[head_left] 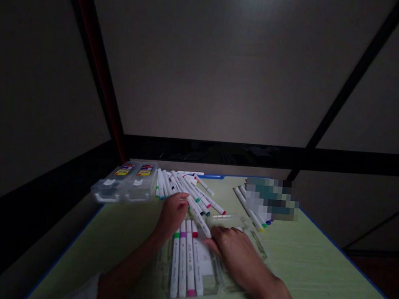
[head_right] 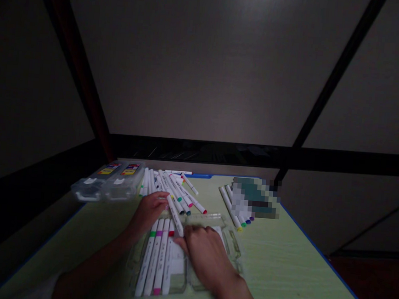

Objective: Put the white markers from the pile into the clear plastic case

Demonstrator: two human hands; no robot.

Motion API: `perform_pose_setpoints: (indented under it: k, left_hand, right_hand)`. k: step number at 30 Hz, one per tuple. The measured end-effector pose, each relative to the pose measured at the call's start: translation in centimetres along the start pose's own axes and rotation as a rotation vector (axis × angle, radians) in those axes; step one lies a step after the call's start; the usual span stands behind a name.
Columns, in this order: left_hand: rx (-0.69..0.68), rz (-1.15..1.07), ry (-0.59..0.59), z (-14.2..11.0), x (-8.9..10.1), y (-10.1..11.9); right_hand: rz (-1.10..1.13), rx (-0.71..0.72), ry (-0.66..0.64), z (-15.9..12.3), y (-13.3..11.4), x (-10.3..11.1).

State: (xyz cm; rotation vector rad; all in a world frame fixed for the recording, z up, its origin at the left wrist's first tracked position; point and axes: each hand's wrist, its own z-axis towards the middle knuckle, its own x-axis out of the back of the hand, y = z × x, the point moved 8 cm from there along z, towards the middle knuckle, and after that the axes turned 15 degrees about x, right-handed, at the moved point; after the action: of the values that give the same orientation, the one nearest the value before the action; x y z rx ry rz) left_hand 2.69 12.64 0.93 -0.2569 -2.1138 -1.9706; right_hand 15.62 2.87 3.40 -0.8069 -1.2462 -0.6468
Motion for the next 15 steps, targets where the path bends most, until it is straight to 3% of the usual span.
perform_pose_setpoints:
  k: [7, 15]
  left_hand:
    - [-0.041, 0.027, 0.02, -0.4, -0.1, 0.6]
    - [-0.054, 0.03, -0.122, -1.2, -1.8, 0.6]
  right_hand:
    - [0.037, 0.204, 0.112, 0.0, -1.6, 0.7]
    - [-0.081, 0.451, 0.223, -0.4, -4.2, 1.0]
